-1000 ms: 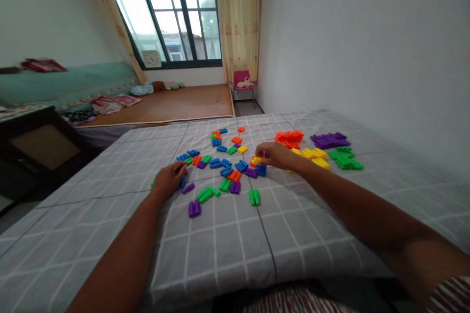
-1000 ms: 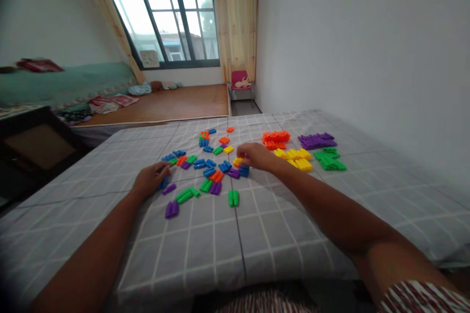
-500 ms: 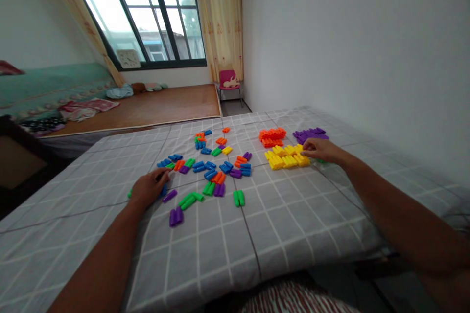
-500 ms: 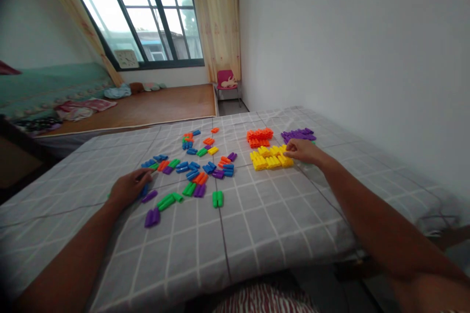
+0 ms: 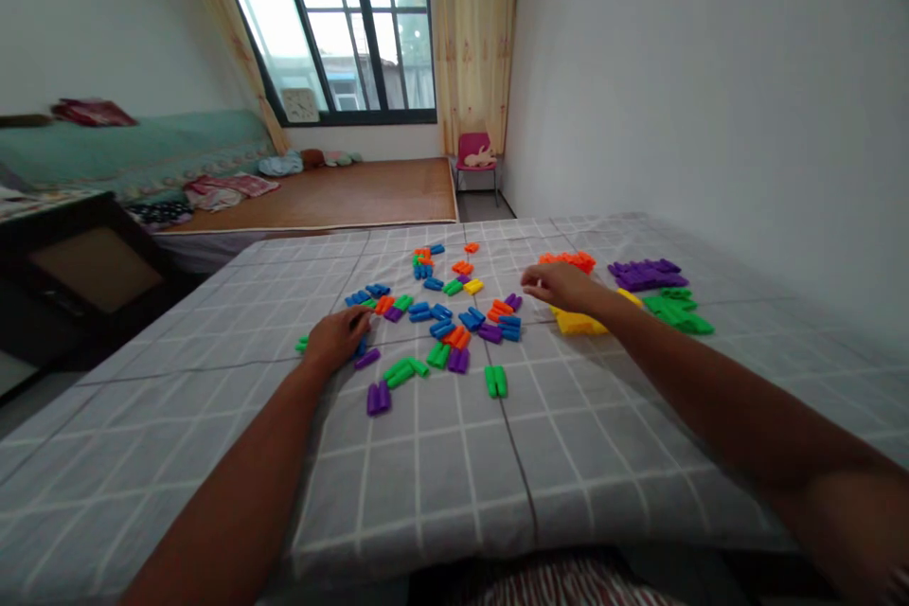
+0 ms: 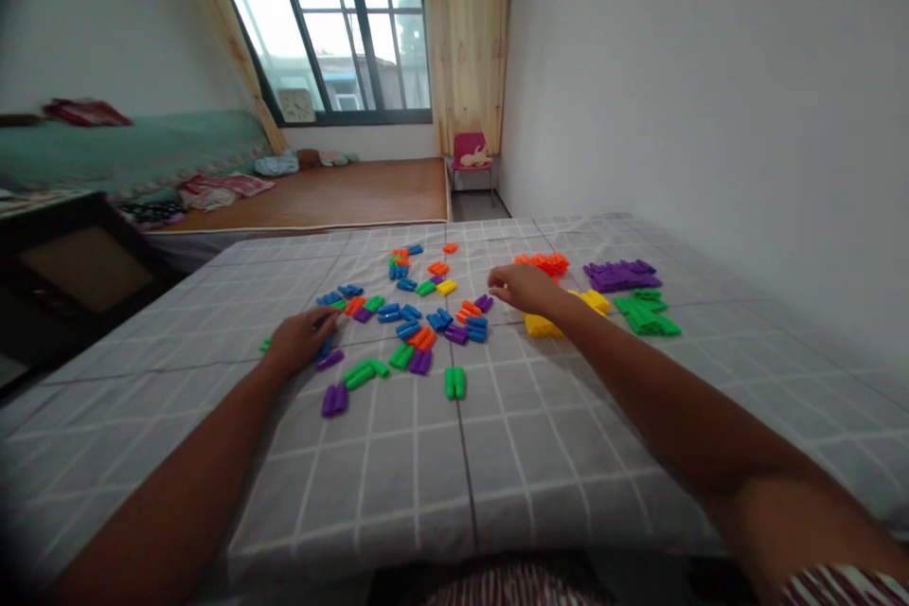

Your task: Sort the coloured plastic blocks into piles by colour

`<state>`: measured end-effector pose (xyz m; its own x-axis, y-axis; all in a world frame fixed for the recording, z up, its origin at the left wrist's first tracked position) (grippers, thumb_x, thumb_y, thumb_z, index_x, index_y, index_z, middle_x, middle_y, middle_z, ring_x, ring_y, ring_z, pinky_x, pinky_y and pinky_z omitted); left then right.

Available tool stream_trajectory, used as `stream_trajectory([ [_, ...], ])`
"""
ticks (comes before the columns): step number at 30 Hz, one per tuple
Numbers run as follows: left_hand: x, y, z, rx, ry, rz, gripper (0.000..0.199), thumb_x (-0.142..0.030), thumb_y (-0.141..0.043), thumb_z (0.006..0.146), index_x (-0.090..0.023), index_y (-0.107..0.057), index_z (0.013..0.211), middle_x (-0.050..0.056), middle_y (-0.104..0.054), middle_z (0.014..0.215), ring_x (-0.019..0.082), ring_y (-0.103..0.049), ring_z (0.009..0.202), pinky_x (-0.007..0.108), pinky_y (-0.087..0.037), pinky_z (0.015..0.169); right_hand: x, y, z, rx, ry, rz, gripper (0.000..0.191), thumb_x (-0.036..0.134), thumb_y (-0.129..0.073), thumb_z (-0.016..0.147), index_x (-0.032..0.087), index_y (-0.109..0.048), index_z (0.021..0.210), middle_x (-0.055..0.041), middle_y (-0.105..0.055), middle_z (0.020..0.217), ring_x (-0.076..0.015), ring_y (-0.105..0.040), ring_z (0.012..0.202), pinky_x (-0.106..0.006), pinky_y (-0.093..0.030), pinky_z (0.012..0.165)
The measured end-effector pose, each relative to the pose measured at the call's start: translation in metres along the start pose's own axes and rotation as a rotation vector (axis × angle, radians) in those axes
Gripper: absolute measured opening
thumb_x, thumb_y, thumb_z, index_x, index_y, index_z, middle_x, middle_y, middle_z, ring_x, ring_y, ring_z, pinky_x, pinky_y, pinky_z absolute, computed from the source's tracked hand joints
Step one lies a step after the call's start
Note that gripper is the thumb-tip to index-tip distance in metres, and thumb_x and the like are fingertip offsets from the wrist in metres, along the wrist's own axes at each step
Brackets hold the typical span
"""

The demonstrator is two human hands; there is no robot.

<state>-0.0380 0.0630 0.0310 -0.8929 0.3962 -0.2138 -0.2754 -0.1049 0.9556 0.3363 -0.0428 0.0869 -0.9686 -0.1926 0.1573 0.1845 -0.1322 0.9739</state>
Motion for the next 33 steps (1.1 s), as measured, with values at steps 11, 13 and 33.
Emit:
stream_trajectory([
  [11, 0.005, 0.005, -0.001, 0.01, -0.068, -0.129, 0.041, -0.046, -0.04, 0.09, -0.024, -0.067, 0.112, 0.002, -0.075, 0.089, 0.021, -0.068, 0.085, 0.027, -0.045, 0.07, 0.062, -0.067, 0.096, 0.157, -0.019, -0.159, 0.036, 0.034, -0.059, 0.084, 0.016, -0.066, 0.114, -0.014, -0.07, 0.11, -0.0264, -0.065, 0.1, -0.032, -0.048, 0.081],
  [13, 0.008, 0.003, 0.001, 0.021, -0.065, -0.119, 0.041, -0.046, -0.04, 0.089, -0.024, -0.067, 0.112, 0.001, -0.075, 0.09, 0.021, -0.068, 0.084, 0.027, -0.045, 0.069, 0.057, -0.05, 0.085, 0.103, 0.034, -0.053, 0.035, 0.027, -0.063, 0.081, 0.019, -0.066, 0.115, -0.0098, -0.07, 0.113, -0.0226, -0.065, 0.1, -0.029, -0.048, 0.082],
  [33, 0.008, 0.001, 0.001, 0.025, 0.011, 0.067, 0.049, -0.051, -0.034, 0.09, -0.025, -0.067, 0.116, 0.007, -0.073, 0.104, 0.026, -0.067, 0.091, 0.029, -0.046, 0.07, -0.07, 0.007, -0.08, 0.229, 0.03, 0.096, 0.044, 0.03, -0.062, 0.073, 0.021, -0.068, 0.115, -0.0085, -0.068, 0.117, -0.0265, -0.062, 0.106, -0.038, -0.046, 0.093],
])
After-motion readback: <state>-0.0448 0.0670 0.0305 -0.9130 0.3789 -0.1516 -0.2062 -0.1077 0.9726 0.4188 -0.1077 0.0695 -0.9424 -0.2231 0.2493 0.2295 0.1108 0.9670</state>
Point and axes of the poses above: each hand's wrist, its own z-axis towards the middle knuckle, its own y-axis out of the back of the hand, x = y × z, the point moved 9 cm from there along z, towards the middle knuckle
